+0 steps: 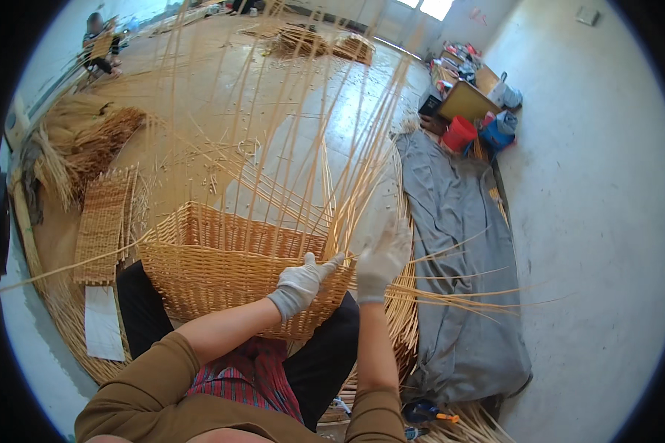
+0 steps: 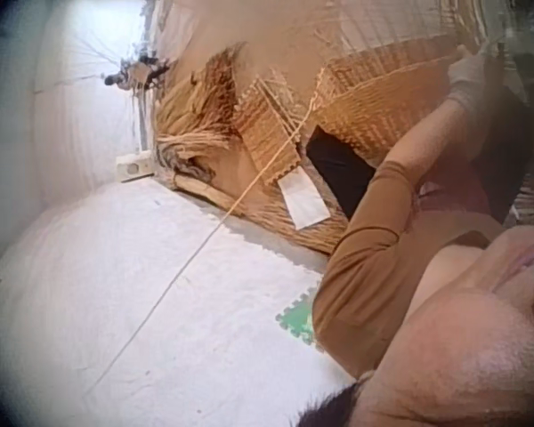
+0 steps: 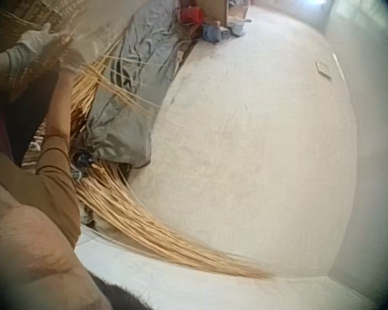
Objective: Weaving a rectangular wicker basket using hands and basic tools.
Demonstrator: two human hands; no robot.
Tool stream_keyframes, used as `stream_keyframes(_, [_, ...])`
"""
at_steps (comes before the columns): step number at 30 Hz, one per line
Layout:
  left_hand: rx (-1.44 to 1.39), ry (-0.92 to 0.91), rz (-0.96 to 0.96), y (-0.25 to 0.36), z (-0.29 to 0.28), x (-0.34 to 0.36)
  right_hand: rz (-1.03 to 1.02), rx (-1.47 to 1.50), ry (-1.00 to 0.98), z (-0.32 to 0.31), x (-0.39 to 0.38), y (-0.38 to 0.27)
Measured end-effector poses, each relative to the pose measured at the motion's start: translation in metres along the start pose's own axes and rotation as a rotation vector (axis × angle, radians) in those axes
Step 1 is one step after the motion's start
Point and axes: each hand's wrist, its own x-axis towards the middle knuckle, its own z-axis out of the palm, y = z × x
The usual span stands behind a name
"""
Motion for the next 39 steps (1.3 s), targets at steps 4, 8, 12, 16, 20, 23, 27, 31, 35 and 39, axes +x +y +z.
stream_keyframes(4, [-0.014, 0.04, 0.052, -0.012, 0.021, 0.026, -0.032, 0.11, -0.49, 0.036, -0.057, -0.004])
stream_keyframes(8, [0.093, -0.036, 0.111, -0.001, 0.001, 0.02, 0.098, 0.145, -0.2, 0.003, -0.045, -0.02])
stream_keyframes(12, [0.07, 0.015, -0.016, -0.006, 0.021, 0.021, 0.017, 0.311, -0.521, 0.029, -0.045, -0.003])
stream_keyframes(16, [-0.307, 0.143, 0.432, -0.066, 0.003, -0.056, -0.327, 0.032, -0.246, -0.009, -0.043, -0.03])
stream_keyframes(20, [-0.083, 0.867, 0.423, -0.217, -0.051, -0.174, 0.667, 1.754, -0.821, 0.013, -0.071, -0.14])
stream_keyframes(23, [-0.089, 1.048, -0.139, -0.305, -0.077, -0.242, -0.516, 1.154, -0.581, -0.051, -0.067, -0.3])
stream_keyframes(27, [-0.263, 1.003, 0.233, -0.367, -0.078, -0.211, -0.855, 1.452, -0.501, -0.028, -0.085, -0.427])
stream_keyframes(31, [-1.416, 0.447, 0.171, -0.403, -0.051, -0.205, -0.724, 1.267, -0.73, -0.018, -0.141, -0.446])
stream_keyframes(35, [-1.72, 0.299, 0.221, -0.408, -0.033, -0.201, -0.407, 1.193, -0.665, -0.006, -0.184, -0.473])
stream_keyframes(39, [-1.544, 0.358, 0.022, -0.424, -0.053, -0.198, -0.163, 1.154, -0.713, 0.008, -0.147, -0.557])
